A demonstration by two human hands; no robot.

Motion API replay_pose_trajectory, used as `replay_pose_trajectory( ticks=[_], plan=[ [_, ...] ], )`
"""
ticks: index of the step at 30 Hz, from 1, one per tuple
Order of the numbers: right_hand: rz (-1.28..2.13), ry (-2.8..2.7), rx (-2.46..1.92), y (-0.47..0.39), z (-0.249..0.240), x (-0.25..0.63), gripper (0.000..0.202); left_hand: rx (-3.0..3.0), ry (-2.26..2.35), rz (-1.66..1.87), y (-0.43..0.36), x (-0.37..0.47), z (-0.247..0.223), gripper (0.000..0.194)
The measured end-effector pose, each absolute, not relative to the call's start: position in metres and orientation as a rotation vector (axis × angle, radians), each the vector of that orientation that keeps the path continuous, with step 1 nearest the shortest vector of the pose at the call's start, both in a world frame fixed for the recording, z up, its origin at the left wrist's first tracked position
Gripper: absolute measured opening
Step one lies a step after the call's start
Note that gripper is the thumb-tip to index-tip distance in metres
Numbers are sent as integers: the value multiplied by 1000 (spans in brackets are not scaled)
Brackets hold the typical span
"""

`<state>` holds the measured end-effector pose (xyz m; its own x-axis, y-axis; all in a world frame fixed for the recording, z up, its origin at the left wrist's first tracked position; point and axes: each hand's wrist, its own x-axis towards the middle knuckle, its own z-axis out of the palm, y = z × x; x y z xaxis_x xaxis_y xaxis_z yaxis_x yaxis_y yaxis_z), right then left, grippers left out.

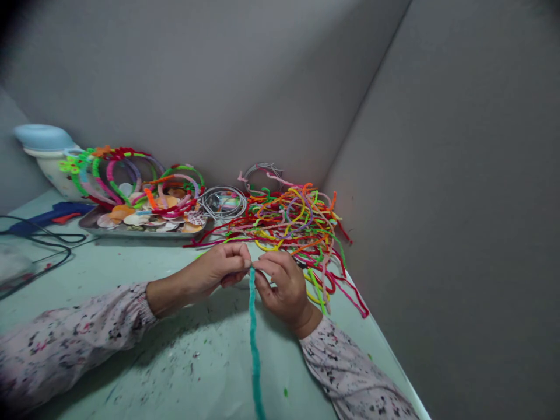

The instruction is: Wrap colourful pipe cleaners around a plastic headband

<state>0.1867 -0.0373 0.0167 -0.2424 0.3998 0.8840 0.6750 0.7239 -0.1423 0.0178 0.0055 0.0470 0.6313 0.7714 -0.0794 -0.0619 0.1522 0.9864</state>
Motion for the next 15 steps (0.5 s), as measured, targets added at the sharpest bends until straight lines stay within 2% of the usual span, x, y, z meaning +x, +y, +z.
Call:
replay_pose_trajectory(
  ticks=[7,15],
  plan=[
    [-251,-1832,-852,-40,19,183,23,1393,730,678,4,17,49,8],
    [52,-1736,-911,-38,11,181,8,1475,718,663,7,14,50,4]
  ],
)
